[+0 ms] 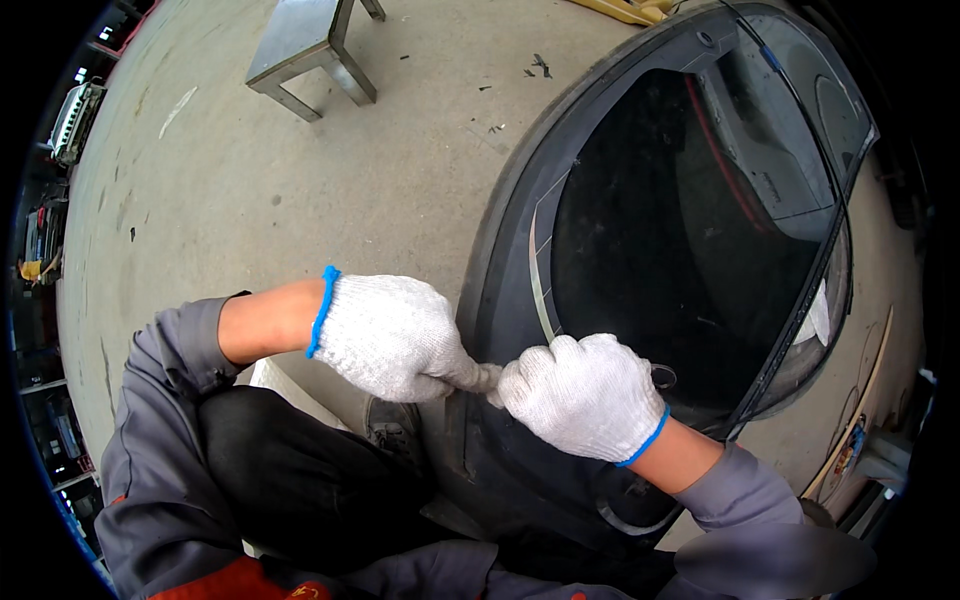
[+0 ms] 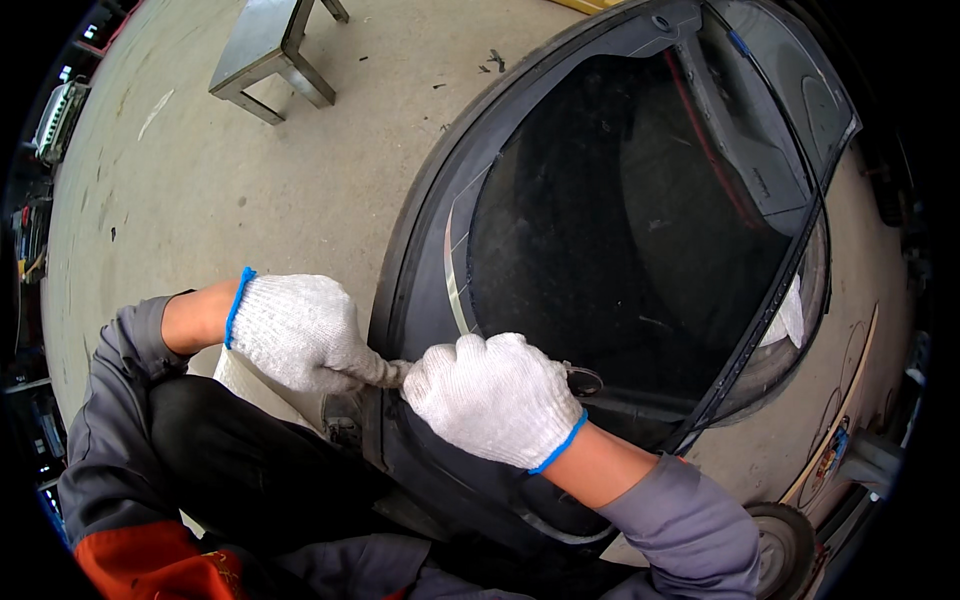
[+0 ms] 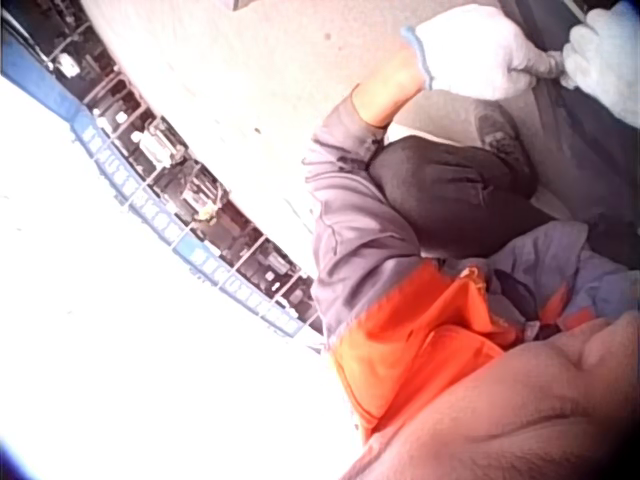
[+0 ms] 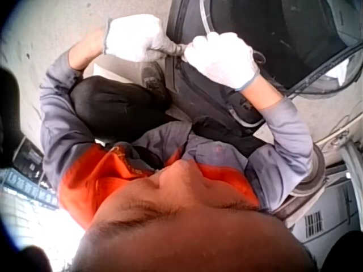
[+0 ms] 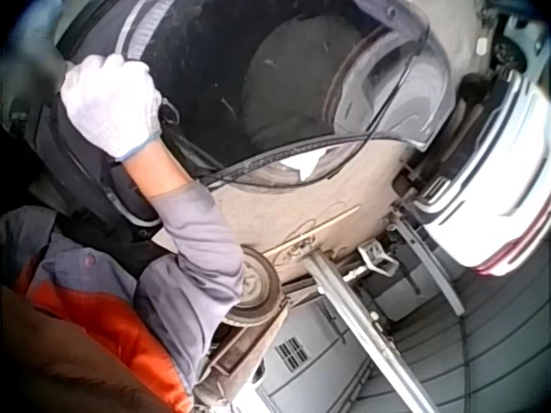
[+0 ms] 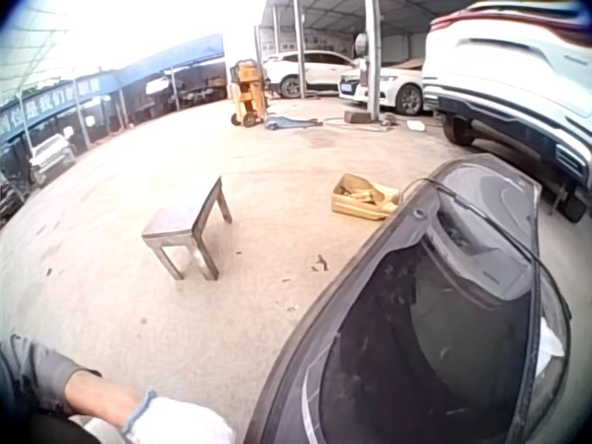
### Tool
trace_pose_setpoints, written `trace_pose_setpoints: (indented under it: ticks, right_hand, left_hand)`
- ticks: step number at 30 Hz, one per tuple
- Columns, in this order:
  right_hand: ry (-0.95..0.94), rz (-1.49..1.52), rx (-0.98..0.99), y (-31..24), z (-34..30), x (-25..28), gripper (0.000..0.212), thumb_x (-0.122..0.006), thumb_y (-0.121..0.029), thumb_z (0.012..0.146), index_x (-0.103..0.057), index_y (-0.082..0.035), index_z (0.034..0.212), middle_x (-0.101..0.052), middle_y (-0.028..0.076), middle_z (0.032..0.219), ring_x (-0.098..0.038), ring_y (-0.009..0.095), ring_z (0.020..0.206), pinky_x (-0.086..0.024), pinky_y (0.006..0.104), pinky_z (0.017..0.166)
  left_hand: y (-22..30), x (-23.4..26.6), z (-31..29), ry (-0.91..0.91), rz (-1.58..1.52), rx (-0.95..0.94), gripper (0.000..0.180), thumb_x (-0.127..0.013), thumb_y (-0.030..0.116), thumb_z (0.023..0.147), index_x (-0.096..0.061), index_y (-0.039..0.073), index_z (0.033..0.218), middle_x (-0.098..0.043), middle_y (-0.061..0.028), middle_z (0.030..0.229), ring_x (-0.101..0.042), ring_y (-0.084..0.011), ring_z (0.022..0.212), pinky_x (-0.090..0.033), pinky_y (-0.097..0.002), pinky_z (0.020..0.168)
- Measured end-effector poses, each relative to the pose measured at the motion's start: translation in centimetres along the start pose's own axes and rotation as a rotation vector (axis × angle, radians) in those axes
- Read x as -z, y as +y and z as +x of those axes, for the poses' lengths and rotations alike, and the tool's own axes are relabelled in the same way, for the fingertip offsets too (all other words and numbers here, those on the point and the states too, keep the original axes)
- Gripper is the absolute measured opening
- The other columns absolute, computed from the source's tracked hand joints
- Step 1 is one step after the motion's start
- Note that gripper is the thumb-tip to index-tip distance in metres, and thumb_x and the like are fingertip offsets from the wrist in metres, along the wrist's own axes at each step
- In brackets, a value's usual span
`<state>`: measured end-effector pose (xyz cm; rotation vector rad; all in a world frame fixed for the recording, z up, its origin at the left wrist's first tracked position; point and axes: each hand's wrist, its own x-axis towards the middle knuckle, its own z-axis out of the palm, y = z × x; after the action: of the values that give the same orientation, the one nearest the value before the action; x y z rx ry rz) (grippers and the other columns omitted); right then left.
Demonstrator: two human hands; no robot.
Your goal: The person uses a metal scraper to remove old sealant from the perimeter of a detached car door window. They work methodically along the edges, peeling away the material and occasionally wiping the surface with a white cloth.
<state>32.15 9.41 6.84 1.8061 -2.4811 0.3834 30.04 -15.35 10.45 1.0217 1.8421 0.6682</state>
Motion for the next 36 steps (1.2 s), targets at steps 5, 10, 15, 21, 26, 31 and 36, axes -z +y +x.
trace_pose_setpoints:
  ticks: [5, 10, 15, 21, 26, 31, 36]
  right_hand:
    - [-0.044, 0.056, -0.016, 0.4, 0.1, 0.3, 0.020, -0.065, -0.027, 0.088, -0.065, -0.014, 0.072, -0.057, 0.002, 0.064, -0.063, 0.017, 0.057, -0.048, 0.0335, 0.043]
    - [-0.151, 0.155, -0.115, 1.3, 0.1, 1.8, 0.028, -0.065, -0.037, 0.090, -0.066, -0.015, 0.073, -0.059, 0.003, 0.065, -0.065, 0.021, 0.059, -0.050, 0.0343, 0.048]
    - [0.074, 0.168, -0.367, 3.7, -3.9, 4.3, 0.017, -0.071, -0.027, 0.084, -0.068, -0.015, 0.072, -0.062, 0.006, 0.068, -0.063, 0.023, 0.059, -0.047, 0.0364, 0.051]
    - [0.212, 0.232, -0.534, 3.6, -5.5, 4.5, 0.011, -0.070, -0.023, 0.086, -0.071, -0.013, 0.080, -0.061, 0.006, 0.070, -0.061, 0.025, 0.060, -0.048, 0.0363, 0.053]
    - [0.206, 0.220, -0.459, 3.0, -5.4, 4.8, 0.012, -0.072, -0.026, 0.085, -0.071, -0.017, 0.078, -0.057, 0.006, 0.069, -0.060, 0.025, 0.058, -0.047, 0.0375, 0.051]
    - [0.311, 0.182, -0.327, 6.1, -2.2, 5.4, 0.021, -0.069, -0.029, 0.091, -0.065, -0.014, 0.077, -0.055, 0.009, 0.069, -0.059, 0.029, 0.058, -0.048, 0.0394, 0.051]
    - [0.534, 0.443, -0.465, 7.7, 0.3, 8.7, 0.025, -0.067, -0.025, 0.096, -0.068, -0.002, 0.085, -0.062, 0.015, 0.072, -0.063, 0.028, 0.064, -0.049, 0.0353, 0.059]
  left_hand:
    - [-0.3, -0.6, 0.0, 0.072, -0.025, -0.025, 0.033, -0.066, 0.015, 0.090, -0.072, 0.011, 0.121, -0.072, -0.0180, 0.087, -0.070, -0.0337, 0.073, -0.056, -0.0402, 0.066]
    - [0.1, -0.3, -0.4, 0.263, -0.056, -0.049, 0.032, -0.067, 0.013, 0.089, -0.072, 0.007, 0.121, -0.074, -0.0157, 0.089, -0.073, -0.0286, 0.074, -0.058, -0.0368, 0.067]
    - [0.8, 0.2, -0.2, 0.532, 0.151, -0.189, 0.029, -0.073, 0.018, 0.084, -0.073, 0.007, 0.110, -0.071, -0.0093, 0.087, -0.070, -0.0274, 0.073, -0.056, -0.0384, 0.064]
    - [4.2, -1.0, 2.3, 0.266, 0.609, -0.188, 0.034, -0.068, 0.028, 0.085, -0.068, 0.010, 0.113, -0.063, -0.0075, 0.095, -0.063, -0.0253, 0.083, -0.049, -0.0383, 0.076]
    - [4.8, -3.1, 3.4, 0.261, 0.723, -0.053, 0.035, -0.065, 0.026, 0.081, -0.068, 0.009, 0.111, -0.064, -0.0052, 0.088, -0.064, -0.0241, 0.081, -0.049, -0.0382, 0.073]
    - [6.9, -1.5, 1.7, 0.520, 0.841, 0.070, 0.032, -0.065, 0.015, 0.075, -0.068, 0.010, 0.107, -0.061, -0.0050, 0.082, -0.063, -0.0251, 0.079, -0.049, -0.0378, 0.071]
    - [4.9, 2.8, -4.8, 0.848, 1.220, 0.783, 0.047, -0.063, -0.003, 0.072, -0.065, 0.012, 0.117, -0.063, -0.0094, 0.107, -0.062, -0.0298, 0.100, -0.053, -0.0407, 0.082]
